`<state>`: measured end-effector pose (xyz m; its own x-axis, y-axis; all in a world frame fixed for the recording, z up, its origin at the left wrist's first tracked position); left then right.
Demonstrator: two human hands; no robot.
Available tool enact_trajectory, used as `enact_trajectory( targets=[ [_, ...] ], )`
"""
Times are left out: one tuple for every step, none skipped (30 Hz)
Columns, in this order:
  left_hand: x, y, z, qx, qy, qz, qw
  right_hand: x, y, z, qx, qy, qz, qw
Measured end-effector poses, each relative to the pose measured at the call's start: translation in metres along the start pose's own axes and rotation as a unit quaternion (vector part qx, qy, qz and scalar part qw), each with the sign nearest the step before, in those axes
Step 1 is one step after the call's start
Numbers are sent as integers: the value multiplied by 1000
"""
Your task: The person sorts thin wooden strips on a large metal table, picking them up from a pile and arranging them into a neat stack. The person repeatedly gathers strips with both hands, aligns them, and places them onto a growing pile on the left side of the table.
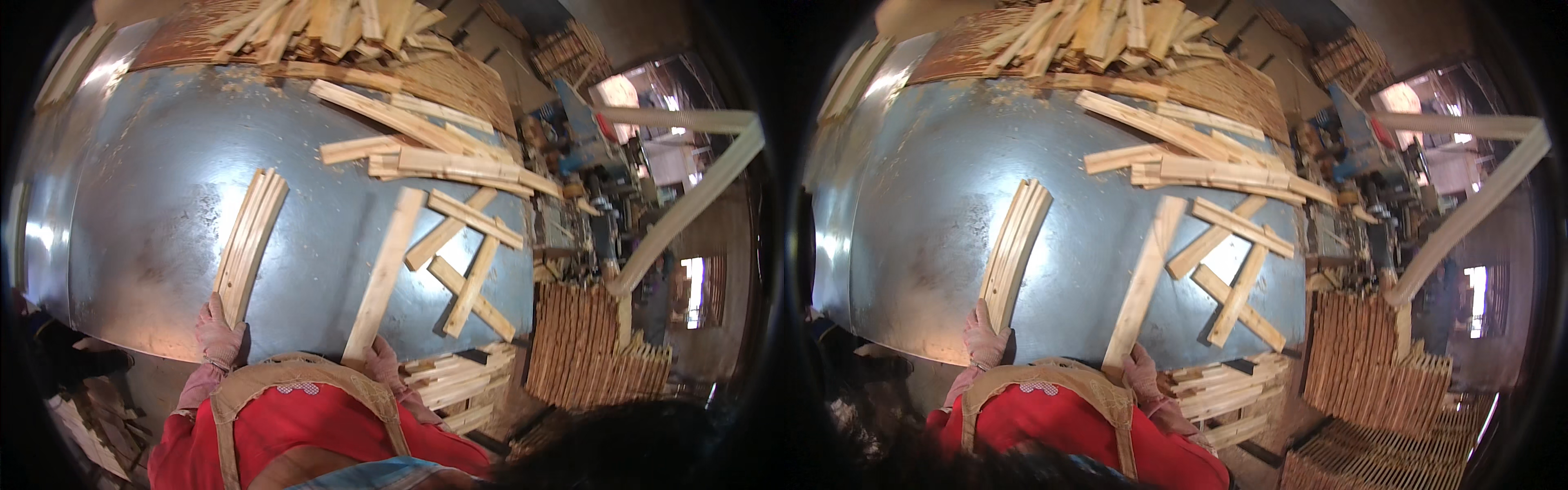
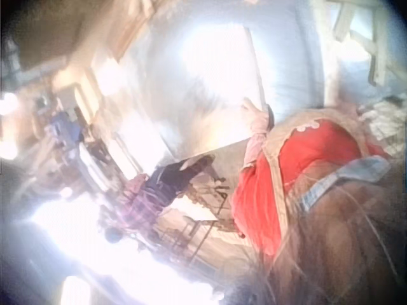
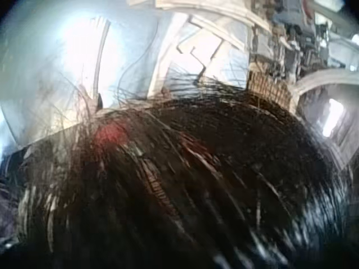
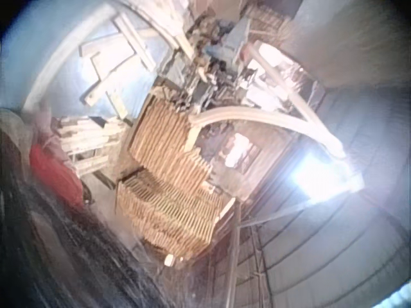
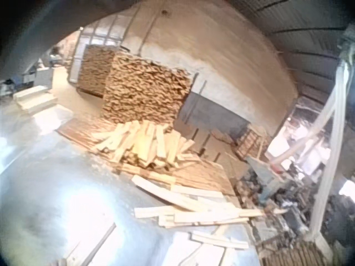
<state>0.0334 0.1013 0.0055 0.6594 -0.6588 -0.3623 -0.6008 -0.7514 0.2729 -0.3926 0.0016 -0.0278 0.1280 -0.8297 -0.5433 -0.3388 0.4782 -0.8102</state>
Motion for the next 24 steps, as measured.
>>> enact_trajectory(
  targets=[
    [2,-2,-1,2,1,0,1000,7,1,9,18,-10,5,1000],
    [4,-4,1,2,4,-2,1000,19,-20,18,66,-47,-14,997],
    [5,-7,3,2,7,-5,1000,37,-40,27,49,-81,-1,995],
    [8,-9,4,-12,23,-1,1000,59,-85,39,30,-113,12,993],
    [11,-9,2,-18,19,-7,1000,83,-123,50,8,-138,26,990],
    [17,-8,-4,-22,16,-7,1000,117,-143,53,-65,-90,-70,991],
    [24,-8,-10,-22,17,-10,1000,155,-168,63,-132,-44,-167,976],
    [27,-15,-12,-25,33,-30,999,177,-235,81,-162,-15,-213,964],
    [35,-14,-14,-19,49,-23,998,238,-263,78,-206,-1,-315,926],
    [38,-19,-11,-13,66,-31,997,271,-326,92,-163,-31,-323,932],
    [41,-21,-12,-6,77,-35,996,301,-389,103,-119,-58,-329,935],
    [42,-13,-25,-19,67,-45,997,334,-451,113,-74,-84,-330,937],
    [50,-4,-29,-26,62,-23,997,400,-472,89,-93,-12,-388,917],
    [60,4,-29,-32,57,3,998,463,-492,56,-116,70,-438,889],
    [59,2,-29,-33,56,-1,998,488,-500,67,-172,76,-401,897],
    [60,2,-30,-33,43,-18,998,508,-511,72,-230,83,-365,898],
    [51,-5,-29,-18,48,-45,998,505,-517,103,-371,62,-281,883],
    [46,-8,-26,-5,52,-59,997,505,-515,116,-505,54,-194,839],
    [47,-7,-23,5,51,-59,997,516,-497,110,-533,72,-184,823],
    [48,-4,-26,-9,58,-51,997,529,-473,102,-561,90,-174,804],
    [52,-5,-24,-6,60,-42,997,541,-455,93,-587,111,-160,786],
    [51,-6,-22,-3,58,-36,998,546,-446,92,-612,120,-190,758],
    [53,-6,-22,1,56,-28,998,549,-436,93,-636,128,-217,729],
    [55,-6,-22,-7,57,-26,998,553,-425,95,-658,137,-244,700]
  ],
)
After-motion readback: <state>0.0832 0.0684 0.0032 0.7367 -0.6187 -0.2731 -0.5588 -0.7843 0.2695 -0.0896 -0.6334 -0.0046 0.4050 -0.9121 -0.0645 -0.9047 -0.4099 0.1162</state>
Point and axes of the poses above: each hand's wrist, its own x-axis towards the middle knuckle, its own z-axis out of the palm, y = z × x, the point moved 4 cm from there along x, towards the middle knuckle
